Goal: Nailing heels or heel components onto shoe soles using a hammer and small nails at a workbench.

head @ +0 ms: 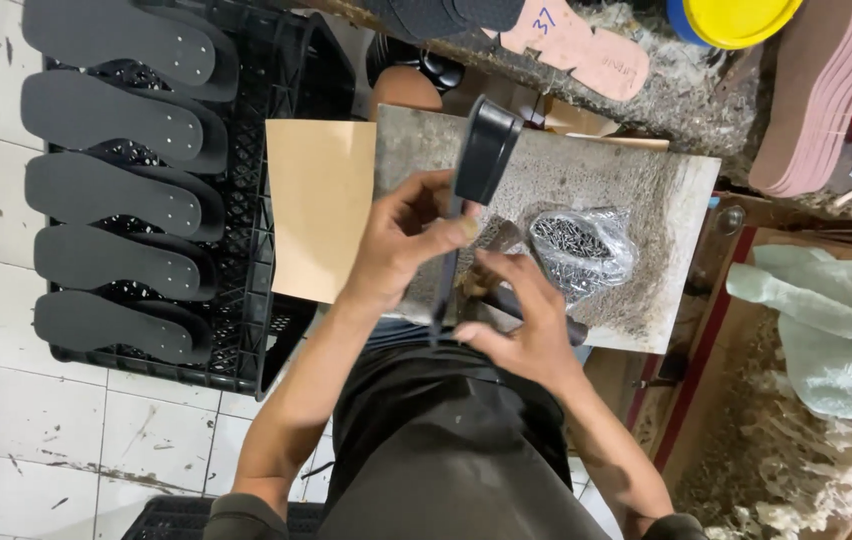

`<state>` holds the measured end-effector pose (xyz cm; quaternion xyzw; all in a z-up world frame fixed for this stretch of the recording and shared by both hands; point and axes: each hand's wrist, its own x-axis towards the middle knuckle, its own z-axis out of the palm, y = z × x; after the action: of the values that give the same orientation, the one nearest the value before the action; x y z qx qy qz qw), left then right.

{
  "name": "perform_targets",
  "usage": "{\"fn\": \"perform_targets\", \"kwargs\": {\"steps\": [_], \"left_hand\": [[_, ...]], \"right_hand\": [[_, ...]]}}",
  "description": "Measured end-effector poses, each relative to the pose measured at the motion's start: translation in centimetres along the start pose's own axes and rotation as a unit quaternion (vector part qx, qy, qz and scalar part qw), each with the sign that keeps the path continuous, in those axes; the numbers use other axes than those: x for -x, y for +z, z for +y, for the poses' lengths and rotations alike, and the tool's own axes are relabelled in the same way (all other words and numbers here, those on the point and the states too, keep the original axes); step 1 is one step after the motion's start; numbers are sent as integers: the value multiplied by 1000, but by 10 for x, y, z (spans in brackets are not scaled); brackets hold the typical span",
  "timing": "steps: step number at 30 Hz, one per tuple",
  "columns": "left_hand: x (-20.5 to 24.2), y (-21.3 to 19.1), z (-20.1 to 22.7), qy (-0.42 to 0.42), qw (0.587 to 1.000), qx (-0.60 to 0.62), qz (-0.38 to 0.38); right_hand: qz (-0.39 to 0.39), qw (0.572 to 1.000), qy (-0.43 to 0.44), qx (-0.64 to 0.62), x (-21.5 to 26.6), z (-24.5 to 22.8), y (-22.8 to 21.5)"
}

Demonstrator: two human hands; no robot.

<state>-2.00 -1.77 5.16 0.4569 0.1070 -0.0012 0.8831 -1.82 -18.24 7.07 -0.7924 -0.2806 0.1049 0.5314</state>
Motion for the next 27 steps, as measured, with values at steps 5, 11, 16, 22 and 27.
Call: {"fn": "perform_targets", "kwargs": {"steps": [5,11,16,22,27], "left_hand": [[5,-2,-4,-27,995,-16,94],[10,-36,9,-43,983,72,166],[13,-73,7,-22,962,99,254],[-1,-137,19,59,921,120,365],[-29,-193,48,109,891,111,427]], "right_hand": [[-2,1000,5,-6,-16,-17,16],[-20,996,50,-71,-43,-8,37],[-75,991,68,-87,-66,11,64],[-194,958,149,-151,-115,-1,101],[-207,950,157,-175,-166,-3,144]]}}
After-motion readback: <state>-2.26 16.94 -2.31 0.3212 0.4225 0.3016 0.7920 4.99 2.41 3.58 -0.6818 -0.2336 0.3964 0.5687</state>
